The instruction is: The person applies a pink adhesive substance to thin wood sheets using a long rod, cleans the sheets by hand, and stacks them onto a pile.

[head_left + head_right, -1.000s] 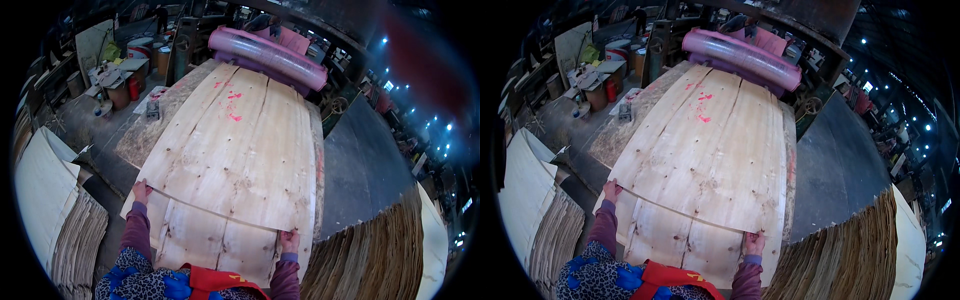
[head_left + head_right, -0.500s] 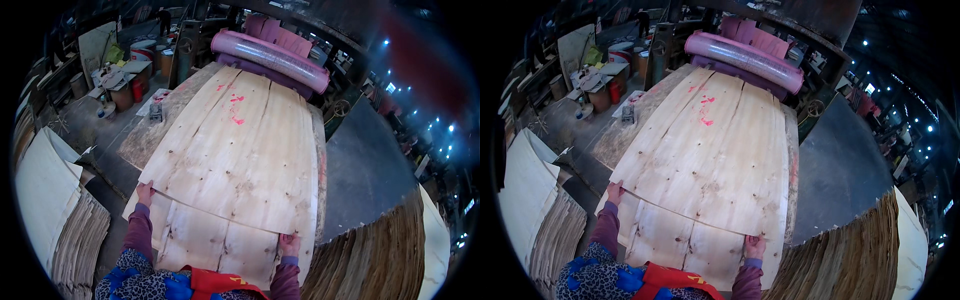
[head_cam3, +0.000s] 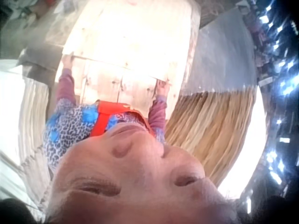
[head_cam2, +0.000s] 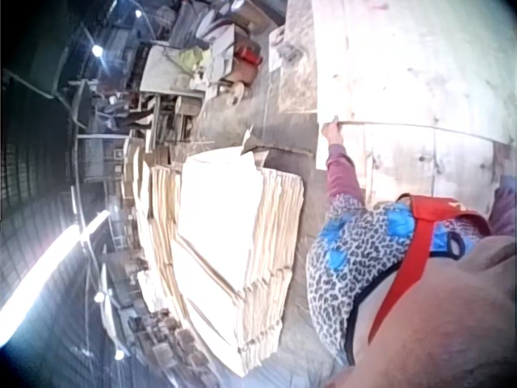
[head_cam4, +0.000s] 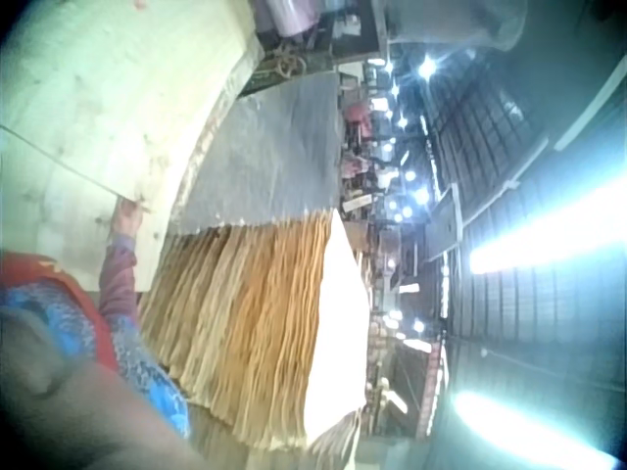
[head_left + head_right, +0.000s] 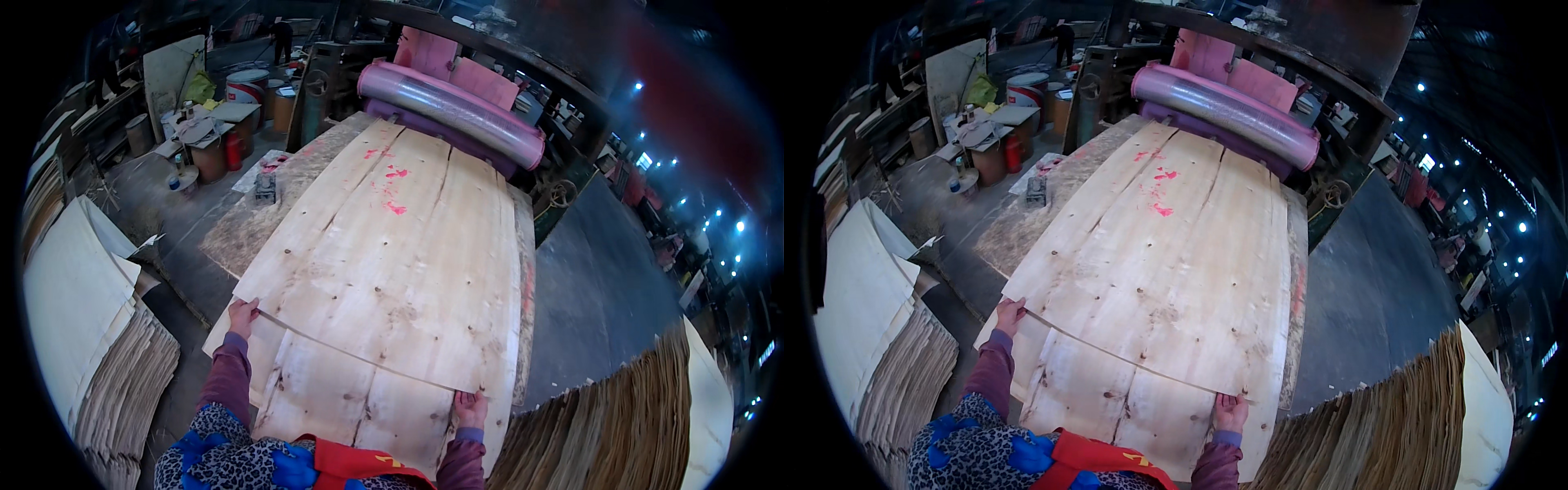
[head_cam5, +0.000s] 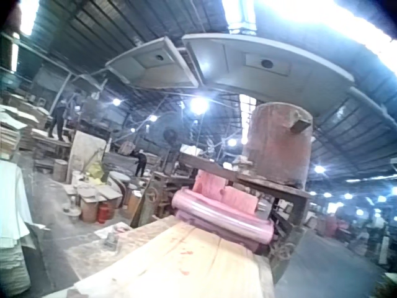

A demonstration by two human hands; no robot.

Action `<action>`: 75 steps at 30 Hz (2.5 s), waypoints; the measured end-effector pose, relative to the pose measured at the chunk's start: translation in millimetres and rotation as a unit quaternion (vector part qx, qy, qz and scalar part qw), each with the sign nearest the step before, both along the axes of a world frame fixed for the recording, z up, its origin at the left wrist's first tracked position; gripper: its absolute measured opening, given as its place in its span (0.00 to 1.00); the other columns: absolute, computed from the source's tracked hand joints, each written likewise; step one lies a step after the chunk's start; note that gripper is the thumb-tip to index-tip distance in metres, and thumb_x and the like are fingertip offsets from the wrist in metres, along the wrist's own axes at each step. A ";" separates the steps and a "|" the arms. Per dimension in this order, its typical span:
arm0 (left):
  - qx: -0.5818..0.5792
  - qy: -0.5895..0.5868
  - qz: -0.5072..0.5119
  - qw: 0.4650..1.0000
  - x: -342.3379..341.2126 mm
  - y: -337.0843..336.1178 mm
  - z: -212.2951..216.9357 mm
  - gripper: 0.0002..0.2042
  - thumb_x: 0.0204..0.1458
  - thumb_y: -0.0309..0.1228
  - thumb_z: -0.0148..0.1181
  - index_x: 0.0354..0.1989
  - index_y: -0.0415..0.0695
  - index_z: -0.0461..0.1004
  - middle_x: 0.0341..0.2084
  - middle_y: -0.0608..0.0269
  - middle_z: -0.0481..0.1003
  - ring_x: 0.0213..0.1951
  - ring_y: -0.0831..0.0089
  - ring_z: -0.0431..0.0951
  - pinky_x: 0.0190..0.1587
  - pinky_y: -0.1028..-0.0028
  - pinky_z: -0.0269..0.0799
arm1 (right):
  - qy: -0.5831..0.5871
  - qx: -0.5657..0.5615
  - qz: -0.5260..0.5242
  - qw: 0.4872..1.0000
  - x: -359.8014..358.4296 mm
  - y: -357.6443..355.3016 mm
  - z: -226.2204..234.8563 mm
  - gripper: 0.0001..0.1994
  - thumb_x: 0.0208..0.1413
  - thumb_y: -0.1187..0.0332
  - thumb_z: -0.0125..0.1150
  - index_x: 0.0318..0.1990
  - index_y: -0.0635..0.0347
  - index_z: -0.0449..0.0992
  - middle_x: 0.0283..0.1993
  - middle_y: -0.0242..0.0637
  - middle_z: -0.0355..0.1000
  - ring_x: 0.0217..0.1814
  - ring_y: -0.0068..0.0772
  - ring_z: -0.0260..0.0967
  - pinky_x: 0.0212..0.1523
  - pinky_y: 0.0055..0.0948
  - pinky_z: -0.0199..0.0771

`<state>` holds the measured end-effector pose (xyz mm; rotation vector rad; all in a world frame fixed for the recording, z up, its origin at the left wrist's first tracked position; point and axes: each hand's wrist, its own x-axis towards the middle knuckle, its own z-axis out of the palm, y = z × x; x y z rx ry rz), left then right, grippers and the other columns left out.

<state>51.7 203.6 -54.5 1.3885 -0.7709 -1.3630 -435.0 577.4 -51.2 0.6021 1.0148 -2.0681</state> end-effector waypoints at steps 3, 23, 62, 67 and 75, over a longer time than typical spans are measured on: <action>0.001 -0.005 0.007 1.000 -2.4 1.4 2.0 0.11 0.42 0.28 0.64 0.21 0.44 0.65 0.19 0.68 0.67 0.21 0.80 0.68 0.24 0.82 0.68 | 0.001 0.001 -0.006 1.000 3.5 -1.4 4.9 0.12 0.58 0.61 0.39 0.40 0.56 0.67 0.39 0.32 0.69 0.42 0.32 0.65 0.44 0.37 0.66; -0.007 -0.006 0.043 0.999 -13.5 6.9 6.4 0.09 0.40 0.26 0.64 0.22 0.43 0.67 0.19 0.66 0.69 0.22 0.76 0.70 0.25 0.78 0.70 | -0.018 -0.024 0.008 1.000 -16.5 10.2 -13.0 0.13 0.55 0.62 0.41 0.40 0.56 0.69 0.40 0.33 0.71 0.42 0.34 0.68 0.43 0.39 0.69; -0.016 0.026 0.084 0.996 -17.9 12.8 9.3 0.10 0.43 0.26 0.61 0.32 0.39 0.67 0.24 0.64 0.70 0.24 0.76 0.72 0.27 0.77 0.73 | 0.033 0.022 0.074 0.997 -41.9 21.7 -23.1 0.15 0.56 0.67 0.40 0.44 0.66 0.70 0.44 0.45 0.70 0.48 0.44 0.65 0.50 0.49 0.66; -0.008 0.027 0.076 0.997 -13.8 10.6 2.7 0.10 0.43 0.27 0.61 0.31 0.39 0.67 0.23 0.63 0.70 0.25 0.76 0.72 0.27 0.78 0.73 | 0.113 0.076 0.078 0.988 -28.2 27.7 -20.8 0.14 0.56 0.68 0.42 0.44 0.66 0.70 0.43 0.45 0.71 0.48 0.44 0.66 0.49 0.50 0.66; 0.001 0.010 0.076 0.997 -13.9 9.9 8.0 0.10 0.44 0.27 0.62 0.28 0.40 0.66 0.21 0.64 0.69 0.22 0.76 0.72 0.25 0.78 0.73 | 0.072 0.071 0.067 0.993 -30.3 17.5 -23.6 0.15 0.56 0.68 0.43 0.47 0.66 0.68 0.47 0.45 0.68 0.51 0.45 0.63 0.52 0.46 0.63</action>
